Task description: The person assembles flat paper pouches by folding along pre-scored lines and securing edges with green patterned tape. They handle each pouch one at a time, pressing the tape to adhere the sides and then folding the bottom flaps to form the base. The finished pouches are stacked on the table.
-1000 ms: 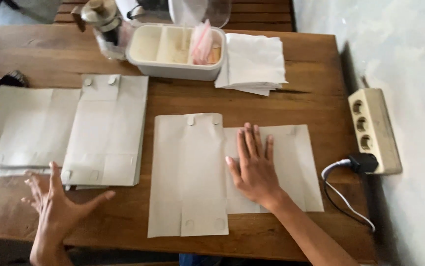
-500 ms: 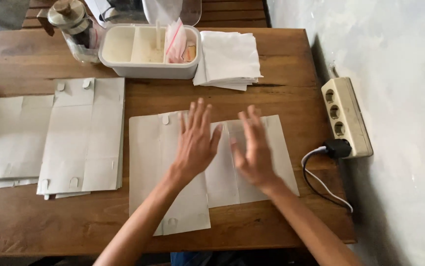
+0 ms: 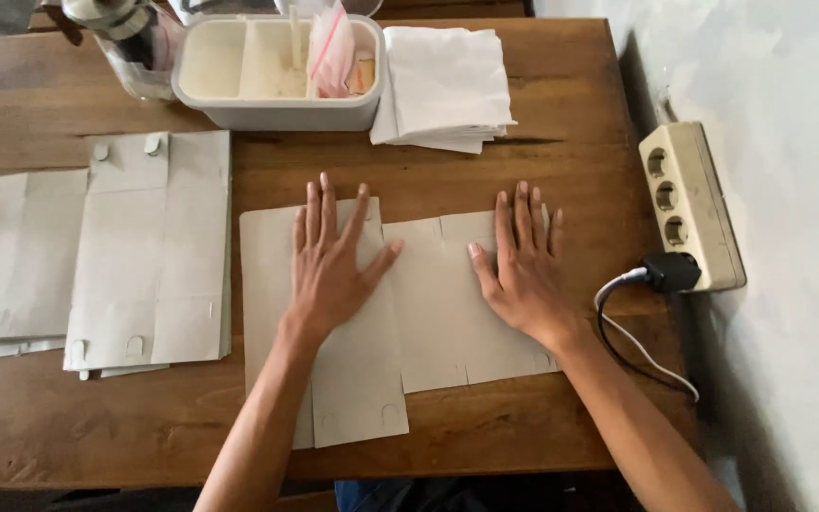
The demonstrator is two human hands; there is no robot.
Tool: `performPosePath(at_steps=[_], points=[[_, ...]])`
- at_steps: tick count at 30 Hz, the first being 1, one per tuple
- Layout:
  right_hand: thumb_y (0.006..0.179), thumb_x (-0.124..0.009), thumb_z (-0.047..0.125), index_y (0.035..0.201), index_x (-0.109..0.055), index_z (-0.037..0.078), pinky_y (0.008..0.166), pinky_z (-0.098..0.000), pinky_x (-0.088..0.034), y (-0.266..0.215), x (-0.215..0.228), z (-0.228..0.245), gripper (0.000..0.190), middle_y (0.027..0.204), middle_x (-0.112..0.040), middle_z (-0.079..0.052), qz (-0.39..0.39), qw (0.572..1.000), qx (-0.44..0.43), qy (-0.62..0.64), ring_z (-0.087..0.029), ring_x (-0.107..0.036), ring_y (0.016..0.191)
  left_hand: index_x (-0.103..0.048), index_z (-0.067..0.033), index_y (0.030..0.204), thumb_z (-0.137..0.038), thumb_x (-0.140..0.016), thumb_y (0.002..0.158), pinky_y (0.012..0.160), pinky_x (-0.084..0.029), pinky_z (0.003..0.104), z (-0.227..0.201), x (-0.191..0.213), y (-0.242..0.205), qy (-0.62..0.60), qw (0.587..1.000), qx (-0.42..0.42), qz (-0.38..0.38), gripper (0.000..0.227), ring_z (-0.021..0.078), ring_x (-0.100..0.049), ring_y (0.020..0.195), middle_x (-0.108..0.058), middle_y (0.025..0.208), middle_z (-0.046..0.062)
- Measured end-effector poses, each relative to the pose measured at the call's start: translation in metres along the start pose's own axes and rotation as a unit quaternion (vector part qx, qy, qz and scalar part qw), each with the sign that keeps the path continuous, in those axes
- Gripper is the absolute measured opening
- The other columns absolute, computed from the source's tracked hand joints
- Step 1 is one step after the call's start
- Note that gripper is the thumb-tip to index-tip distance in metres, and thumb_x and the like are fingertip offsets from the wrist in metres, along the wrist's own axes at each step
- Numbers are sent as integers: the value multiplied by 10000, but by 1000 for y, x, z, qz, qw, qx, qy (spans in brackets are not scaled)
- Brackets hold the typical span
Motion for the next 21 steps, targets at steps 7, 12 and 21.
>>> performPosePath(at_steps=[7,12,21], points=[[1052,-358,520,1608,-155,-61,1192,-667,62,-5,3,-4,829,1667,-31,-338,-15,999,-43,20,-462,21,1557,-330,-218,1620,-722,-521,930,1128,-46,783,-5,3,-1,17,1000,10,-2,875,402,-142,1559,-190,1686,214],[1062,-385,458,1612,-119,-79,1160,-726,56,-7,2,-5,813,1670,-1,-338,-45,999,-6,7,-479,34,1550,-295,-228,1633,-739,-551,887,1118,-25,797,-6,1,1,7,1000,26,14,939,414,-108,1566,-125,1697,227],[1060,-439,465,1612,-178,-47,1164,-731,1,-16,-7,22,797,1682,-67,-301,-3,996,86,15,-452,-48,1559,-337,-175,1610,-681,-567,917,1164,-58,753,-27,-10,0,-12,999,-45,17,888,372,-161,1567,-179,1689,212]])
Point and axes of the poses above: each hand's wrist, its own y-axis towards the middle knuckle, its own x-axis out of the back of the hand, z = x × y, the point moved 2 cm from there along y, towards the middle knuckle
